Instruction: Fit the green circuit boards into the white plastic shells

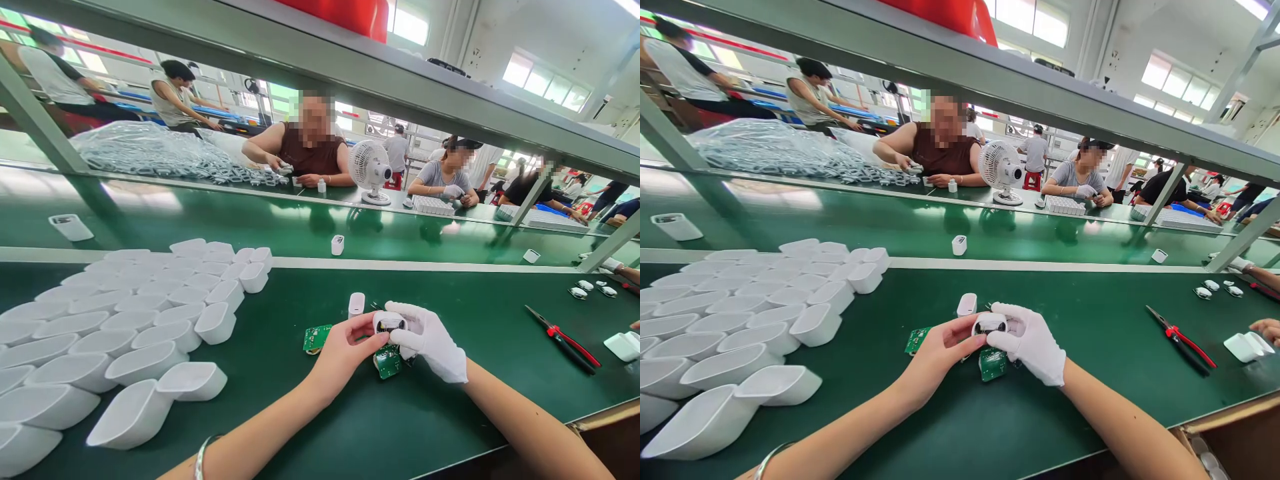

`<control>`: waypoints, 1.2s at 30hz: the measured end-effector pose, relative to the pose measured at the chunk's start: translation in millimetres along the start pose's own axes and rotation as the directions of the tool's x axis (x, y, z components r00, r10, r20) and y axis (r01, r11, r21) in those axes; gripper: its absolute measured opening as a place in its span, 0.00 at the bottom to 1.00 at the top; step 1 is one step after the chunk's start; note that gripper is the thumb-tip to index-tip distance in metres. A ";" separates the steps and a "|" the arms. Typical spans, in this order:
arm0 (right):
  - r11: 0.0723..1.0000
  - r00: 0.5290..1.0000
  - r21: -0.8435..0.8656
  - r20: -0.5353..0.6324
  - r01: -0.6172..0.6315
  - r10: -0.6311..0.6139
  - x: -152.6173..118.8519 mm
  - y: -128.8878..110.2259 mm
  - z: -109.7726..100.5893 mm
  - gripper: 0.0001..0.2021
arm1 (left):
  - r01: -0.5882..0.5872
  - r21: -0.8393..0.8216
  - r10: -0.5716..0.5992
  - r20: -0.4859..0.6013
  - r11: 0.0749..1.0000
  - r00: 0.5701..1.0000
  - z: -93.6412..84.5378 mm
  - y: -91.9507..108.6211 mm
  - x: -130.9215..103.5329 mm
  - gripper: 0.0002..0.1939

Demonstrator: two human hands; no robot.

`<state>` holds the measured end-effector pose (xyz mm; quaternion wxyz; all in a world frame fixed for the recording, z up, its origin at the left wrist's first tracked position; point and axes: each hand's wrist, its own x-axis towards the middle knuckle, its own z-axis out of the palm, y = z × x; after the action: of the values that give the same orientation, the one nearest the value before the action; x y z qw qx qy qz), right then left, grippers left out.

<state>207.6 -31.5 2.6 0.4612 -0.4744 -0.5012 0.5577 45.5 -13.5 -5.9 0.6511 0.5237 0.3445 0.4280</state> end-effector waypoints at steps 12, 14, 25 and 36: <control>0.999 0.999 0.032 0.044 0.025 -0.027 -4.2 -6.0 0.0 0.23 | 0.015 0.009 -0.016 0.049 1.000 0.999 1.4 1.6 -4.0 0.18; 0.999 0.996 0.025 0.082 -0.047 0.045 -2.7 -9.1 1.0 0.19 | 0.016 0.037 -0.017 0.024 0.999 1.000 1.9 2.1 -4.2 0.15; 0.993 0.997 -0.115 0.074 -0.010 0.019 -8.0 -14.0 4.8 0.17 | 0.031 0.053 -0.031 0.005 0.998 1.000 6.2 0.1 -6.2 0.17; 0.985 0.995 -0.164 0.095 0.045 -0.030 -5.9 -2.8 5.2 0.20 | 0.045 0.059 -0.045 0.002 0.997 0.999 7.5 -5.0 -6.8 0.15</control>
<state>203.2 -37.8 6.0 0.4068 -0.4755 -0.5756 0.5264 50.5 -23.0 -9.2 0.6453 0.5356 0.3676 0.4020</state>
